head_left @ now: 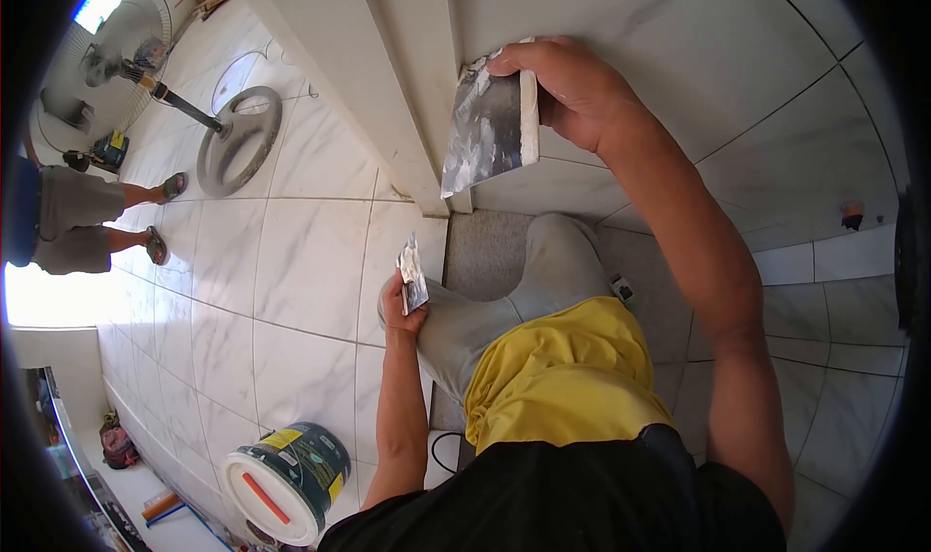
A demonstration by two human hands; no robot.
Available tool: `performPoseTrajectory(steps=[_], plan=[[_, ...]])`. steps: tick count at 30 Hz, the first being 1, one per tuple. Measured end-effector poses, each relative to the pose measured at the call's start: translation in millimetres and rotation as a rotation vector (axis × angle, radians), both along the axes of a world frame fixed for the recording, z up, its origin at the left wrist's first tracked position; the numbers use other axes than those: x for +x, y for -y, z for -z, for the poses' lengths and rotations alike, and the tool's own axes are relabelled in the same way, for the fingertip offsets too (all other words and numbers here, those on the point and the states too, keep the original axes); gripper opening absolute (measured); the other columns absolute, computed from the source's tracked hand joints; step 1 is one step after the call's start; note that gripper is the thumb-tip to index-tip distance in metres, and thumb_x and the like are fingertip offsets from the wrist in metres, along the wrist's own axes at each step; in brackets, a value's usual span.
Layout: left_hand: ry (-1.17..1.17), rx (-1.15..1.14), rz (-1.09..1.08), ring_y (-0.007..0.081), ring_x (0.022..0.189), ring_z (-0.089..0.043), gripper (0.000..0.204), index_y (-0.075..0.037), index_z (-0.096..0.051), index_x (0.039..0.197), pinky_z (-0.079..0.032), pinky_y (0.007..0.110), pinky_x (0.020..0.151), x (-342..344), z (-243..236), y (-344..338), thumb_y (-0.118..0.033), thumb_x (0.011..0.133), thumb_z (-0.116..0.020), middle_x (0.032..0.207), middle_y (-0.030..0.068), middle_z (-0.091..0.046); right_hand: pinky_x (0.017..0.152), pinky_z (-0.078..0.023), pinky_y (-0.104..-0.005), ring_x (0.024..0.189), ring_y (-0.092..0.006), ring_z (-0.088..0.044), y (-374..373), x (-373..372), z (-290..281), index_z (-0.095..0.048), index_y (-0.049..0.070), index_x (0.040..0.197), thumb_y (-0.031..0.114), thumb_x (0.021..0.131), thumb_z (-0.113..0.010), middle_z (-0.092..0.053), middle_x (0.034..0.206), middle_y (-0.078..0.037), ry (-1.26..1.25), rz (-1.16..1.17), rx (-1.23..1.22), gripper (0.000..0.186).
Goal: Applying and smoothing putty or plaster into wall corners and joints using putty knives.
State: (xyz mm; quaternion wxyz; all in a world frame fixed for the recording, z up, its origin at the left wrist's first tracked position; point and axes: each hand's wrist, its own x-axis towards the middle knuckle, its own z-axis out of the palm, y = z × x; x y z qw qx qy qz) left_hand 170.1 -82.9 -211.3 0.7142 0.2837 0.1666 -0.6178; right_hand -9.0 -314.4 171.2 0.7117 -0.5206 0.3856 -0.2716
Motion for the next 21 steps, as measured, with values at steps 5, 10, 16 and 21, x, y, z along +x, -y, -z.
performPoseTrajectory(steps=[5, 10, 16, 21], plan=[[-0.102, -0.250, 0.063, 0.0180, 0.079, -0.067, 0.026, -0.004, -0.059, 0.107, -0.057, 0.030, 0.066, 9, 23, -8, -0.023, 0.097, -0.044, 0.094, 0.0062, -0.067, 0.069, -0.053, -0.0356, 0.073, -0.0215, -0.061, -5, 6, -32, -0.060, 0.000, 0.084, 0.014, 0.075, -0.063, -0.061, 0.080, -0.011, -0.002, -0.027, -0.075, 0.018], [-0.072, -0.203, 0.072, 0.0166, 0.074, -0.066, 0.026, -0.005, -0.060, 0.105, -0.055, 0.028, 0.059, 4, 12, -4, -0.024, 0.097, -0.044, 0.090, 0.0051, -0.067, 0.071, -0.050, -0.0340, 0.074, -0.0195, -0.059, 1, 5, -57, -0.062, 0.002, 0.085, 0.017, 0.074, -0.065, -0.061, 0.081, -0.008, -0.010, -0.038, -0.130, 0.019], [0.030, -0.097, 0.053, 0.0172, 0.081, -0.066, 0.026, -0.006, -0.059, 0.108, -0.055, 0.028, 0.068, -10, -19, -8, -0.024, 0.097, -0.044, 0.095, 0.0059, -0.067, 0.060, -0.051, -0.0328, 0.066, -0.0234, -0.061, -14, -13, -89, -0.060, -0.007, 0.085, 0.006, 0.077, -0.058, -0.061, 0.076, -0.014, 0.080, 0.033, -0.129, 0.015], [-0.023, -0.086, 0.110, 0.0180, 0.086, -0.065, 0.027, -0.003, -0.056, 0.109, -0.057, 0.029, 0.070, -60, -131, 8, -0.023, 0.097, -0.042, 0.100, 0.0086, -0.066, 0.074, -0.050, -0.0314, 0.077, -0.0189, -0.062, -50, -66, -1, -0.061, -0.004, 0.102, 0.003, 0.082, -0.057, -0.065, 0.092, -0.009, -0.119, -0.232, -0.644, 0.022]])
